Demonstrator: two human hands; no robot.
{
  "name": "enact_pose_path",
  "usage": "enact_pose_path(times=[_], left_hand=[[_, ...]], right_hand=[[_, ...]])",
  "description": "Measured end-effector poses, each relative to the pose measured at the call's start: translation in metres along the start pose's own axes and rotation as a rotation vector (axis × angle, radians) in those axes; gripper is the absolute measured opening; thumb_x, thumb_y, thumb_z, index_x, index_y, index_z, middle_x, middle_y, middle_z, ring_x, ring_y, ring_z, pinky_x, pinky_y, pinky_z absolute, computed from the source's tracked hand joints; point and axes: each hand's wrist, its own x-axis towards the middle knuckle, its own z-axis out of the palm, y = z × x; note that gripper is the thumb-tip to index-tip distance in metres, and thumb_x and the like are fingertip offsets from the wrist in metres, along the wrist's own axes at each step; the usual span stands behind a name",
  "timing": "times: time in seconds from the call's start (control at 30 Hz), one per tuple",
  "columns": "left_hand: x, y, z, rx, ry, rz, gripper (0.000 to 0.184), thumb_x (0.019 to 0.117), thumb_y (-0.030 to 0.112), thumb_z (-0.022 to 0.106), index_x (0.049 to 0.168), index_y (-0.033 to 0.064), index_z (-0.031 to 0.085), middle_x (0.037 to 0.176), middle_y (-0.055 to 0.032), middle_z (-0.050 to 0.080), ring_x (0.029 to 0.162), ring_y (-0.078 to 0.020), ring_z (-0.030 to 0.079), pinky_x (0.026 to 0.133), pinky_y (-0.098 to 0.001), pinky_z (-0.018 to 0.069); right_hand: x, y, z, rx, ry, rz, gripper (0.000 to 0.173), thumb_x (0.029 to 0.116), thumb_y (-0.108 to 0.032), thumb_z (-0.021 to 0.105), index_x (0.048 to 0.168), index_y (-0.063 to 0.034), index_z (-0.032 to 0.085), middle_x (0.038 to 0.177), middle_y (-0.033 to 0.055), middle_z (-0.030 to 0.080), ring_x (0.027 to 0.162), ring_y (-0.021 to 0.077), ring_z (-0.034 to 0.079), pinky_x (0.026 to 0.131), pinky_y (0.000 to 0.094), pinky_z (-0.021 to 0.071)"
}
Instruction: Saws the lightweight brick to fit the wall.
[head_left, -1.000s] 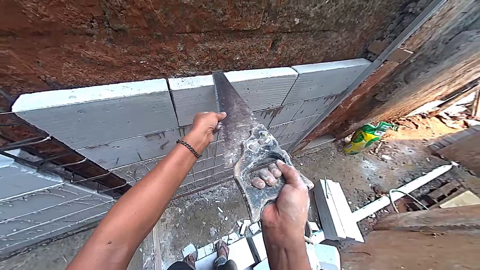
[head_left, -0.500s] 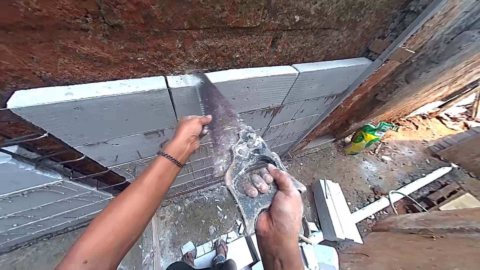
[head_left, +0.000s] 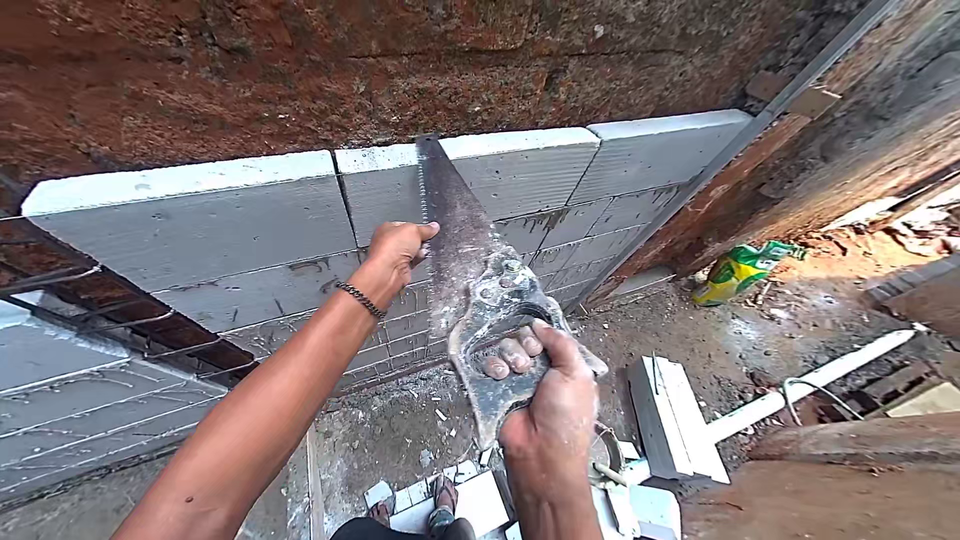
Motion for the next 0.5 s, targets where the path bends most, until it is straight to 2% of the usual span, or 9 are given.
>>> enact_pose_path(times=[0.07,0.1,0.2,0.3,0.4,0.47,0.5], left_hand=[[-0.008,-0.002,-0.019,-0.034,0.011,0.013,0.012,0.0913,0.009,0.073,0.099,0.0029,0.066,0.075,-0.0039,0.061,0.051,-0.0062,0.048,0.046,-0.0198,0.0415],[-0.010,0.000,-0.021,-0.051,0.012,0.013,0.011,0.0916,0.008,0.073,0.098,0.0030,0.065,0.075,-0.0041,0.061,0.051,-0.0061,0.049,0.046,-0.0194,0.0417],[-0.005,-0.001,-0.001,-0.071,-0.004,-0.021,0.016,0.0900,0.007,0.075,0.100,0.0023,0.063,0.079,-0.0065,0.062,0.055,-0.0084,0.051,0.048,-0.0217,0.0429],[0.001,0.003,0.004,-0.069,-0.024,-0.044,0.021,0.0882,0.008,0.077,0.103,0.0019,0.064,0.082,-0.0079,0.063,0.058,-0.0104,0.054,0.051,-0.0236,0.0457],[-0.008,0.005,-0.007,-0.158,0.004,-0.034,0.022,0.0882,0.007,0.076,0.105,0.0009,0.064,0.084,-0.0103,0.066,0.061,-0.0120,0.060,0.053,-0.0246,0.0505],[-0.008,0.011,0.003,-0.181,0.011,-0.037,0.023,0.0864,0.004,0.076,0.105,0.0008,0.064,0.084,-0.0111,0.065,0.061,-0.0130,0.060,0.053,-0.0256,0.0502],[-0.006,0.014,0.010,-0.163,0.007,-0.036,0.022,0.0860,0.004,0.076,0.104,0.0014,0.063,0.083,-0.0099,0.064,0.059,-0.0119,0.057,0.051,-0.0244,0.0481]], right_hand=[[-0.007,0.004,0.002,-0.038,-0.025,0.005,0.009,0.1042,-0.006,0.044,0.099,-0.0034,0.051,0.056,0.0019,0.045,0.038,0.0121,0.049,0.035,0.0288,0.0492],[-0.008,0.005,0.002,-0.044,-0.027,-0.011,0.008,0.1046,-0.006,0.043,0.102,-0.0032,0.050,0.056,0.0018,0.046,0.038,0.0119,0.049,0.035,0.0286,0.0492],[-0.009,0.007,0.002,-0.039,-0.026,-0.109,0.011,0.1057,-0.006,0.042,0.099,-0.0042,0.050,0.057,0.0014,0.046,0.038,0.0116,0.049,0.036,0.0284,0.0497],[-0.011,0.004,0.010,-0.031,-0.009,-0.090,0.019,0.1045,-0.007,0.043,0.087,-0.0052,0.050,0.053,0.0015,0.046,0.037,0.0117,0.049,0.036,0.0284,0.0496],[-0.017,-0.006,0.018,-0.057,-0.049,-0.057,0.014,0.1047,-0.006,0.042,0.095,-0.0030,0.052,0.055,0.0020,0.046,0.038,0.0114,0.050,0.036,0.0282,0.0502],[-0.010,-0.017,0.024,-0.036,-0.014,-0.038,0.026,0.1050,-0.013,0.042,0.081,-0.0072,0.050,0.053,0.0001,0.045,0.037,0.0101,0.048,0.036,0.0255,0.0479],[-0.005,-0.021,0.025,-0.026,-0.008,-0.039,0.028,0.1051,-0.015,0.042,0.078,-0.0090,0.048,0.053,-0.0005,0.044,0.038,0.0097,0.047,0.037,0.0246,0.0473]])
